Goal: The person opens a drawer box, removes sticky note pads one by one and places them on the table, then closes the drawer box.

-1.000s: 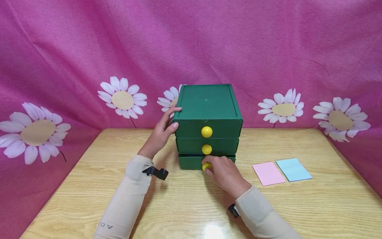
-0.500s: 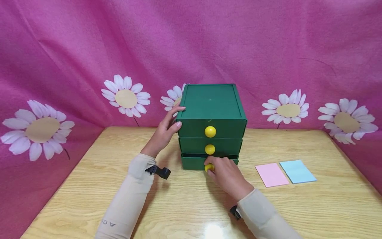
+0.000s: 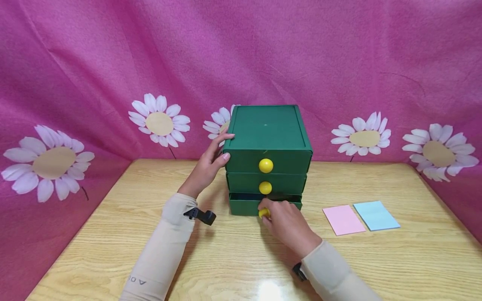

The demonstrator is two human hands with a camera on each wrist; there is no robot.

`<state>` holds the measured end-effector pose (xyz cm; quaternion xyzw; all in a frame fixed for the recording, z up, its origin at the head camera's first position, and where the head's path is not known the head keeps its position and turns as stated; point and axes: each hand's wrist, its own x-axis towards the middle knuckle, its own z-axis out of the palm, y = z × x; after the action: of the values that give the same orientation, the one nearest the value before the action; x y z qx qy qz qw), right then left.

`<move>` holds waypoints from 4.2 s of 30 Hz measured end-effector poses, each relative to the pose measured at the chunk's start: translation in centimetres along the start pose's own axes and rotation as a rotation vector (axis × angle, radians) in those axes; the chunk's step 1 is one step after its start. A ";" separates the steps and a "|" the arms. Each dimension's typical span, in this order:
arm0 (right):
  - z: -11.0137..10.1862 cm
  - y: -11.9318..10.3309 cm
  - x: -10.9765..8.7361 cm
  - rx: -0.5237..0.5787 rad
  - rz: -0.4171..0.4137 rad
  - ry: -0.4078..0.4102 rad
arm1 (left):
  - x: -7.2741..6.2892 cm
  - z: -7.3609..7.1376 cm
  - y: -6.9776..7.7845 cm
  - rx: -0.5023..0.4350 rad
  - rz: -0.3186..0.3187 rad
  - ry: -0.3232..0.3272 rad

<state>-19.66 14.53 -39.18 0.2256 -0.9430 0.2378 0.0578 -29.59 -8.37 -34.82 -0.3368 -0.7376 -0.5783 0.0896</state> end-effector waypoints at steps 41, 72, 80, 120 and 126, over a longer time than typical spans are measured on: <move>0.0 -1.0 -2.2 -0.024 -0.060 -0.005 | -0.5 0.0 3.8 -0.027 -0.010 -0.015; 0.0 -1.6 -3.6 -0.031 -0.072 -0.039 | -0.1 0.0 1.2 -0.017 -0.028 -0.009; 0.0 -1.8 -3.9 -0.045 -0.067 -0.060 | -0.1 0.0 0.0 -0.033 0.014 -0.008; -1.0 -3.3 -5.1 -0.133 -0.036 -0.224 | 0.0 0.2 1.0 -0.016 -0.017 -0.009; -1.0 -3.4 -5.2 -0.101 -0.029 -0.239 | -0.6 0.0 3.8 -0.009 -0.030 -0.022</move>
<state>-13.49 14.35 -38.01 0.2626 -0.9506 0.1607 -0.0404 -26.86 -8.18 -32.12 -0.3322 -0.7408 -0.5794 0.0713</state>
